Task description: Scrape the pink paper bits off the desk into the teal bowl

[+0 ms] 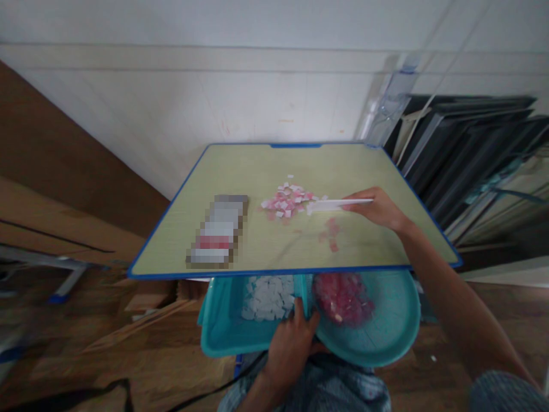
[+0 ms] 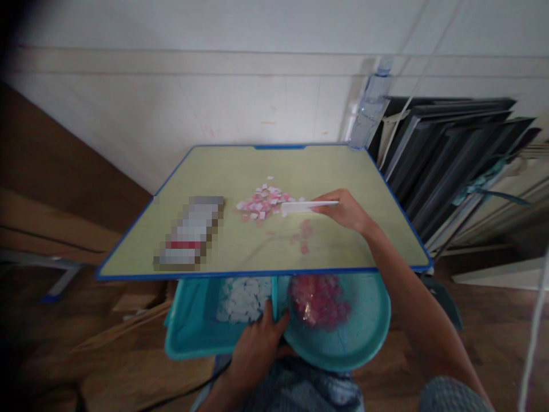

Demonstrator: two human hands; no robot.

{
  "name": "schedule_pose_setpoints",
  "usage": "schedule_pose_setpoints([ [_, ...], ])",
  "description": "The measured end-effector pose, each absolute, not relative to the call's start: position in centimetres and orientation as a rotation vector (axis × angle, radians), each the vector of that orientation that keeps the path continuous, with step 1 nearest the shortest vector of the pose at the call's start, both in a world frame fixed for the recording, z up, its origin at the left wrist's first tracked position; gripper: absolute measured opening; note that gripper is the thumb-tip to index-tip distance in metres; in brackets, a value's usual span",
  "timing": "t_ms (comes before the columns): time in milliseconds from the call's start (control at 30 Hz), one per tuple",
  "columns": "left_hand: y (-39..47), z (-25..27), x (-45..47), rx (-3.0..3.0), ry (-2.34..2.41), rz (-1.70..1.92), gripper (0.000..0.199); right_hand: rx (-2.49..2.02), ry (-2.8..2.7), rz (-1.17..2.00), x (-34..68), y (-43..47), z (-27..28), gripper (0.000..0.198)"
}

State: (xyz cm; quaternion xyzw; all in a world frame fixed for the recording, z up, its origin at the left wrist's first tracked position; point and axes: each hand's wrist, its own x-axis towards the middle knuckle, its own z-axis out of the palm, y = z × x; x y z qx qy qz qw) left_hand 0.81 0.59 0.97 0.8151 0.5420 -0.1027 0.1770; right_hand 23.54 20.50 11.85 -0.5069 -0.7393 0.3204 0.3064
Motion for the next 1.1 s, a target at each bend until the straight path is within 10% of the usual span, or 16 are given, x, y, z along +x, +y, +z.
schedule_pose_setpoints([
  [1100, 0.6, 0.8, 0.8, 2.249, 1.540, -0.312, 0.059, -0.774, -2.162, 1.548, 21.8, 21.1, 11.4, 0.046],
])
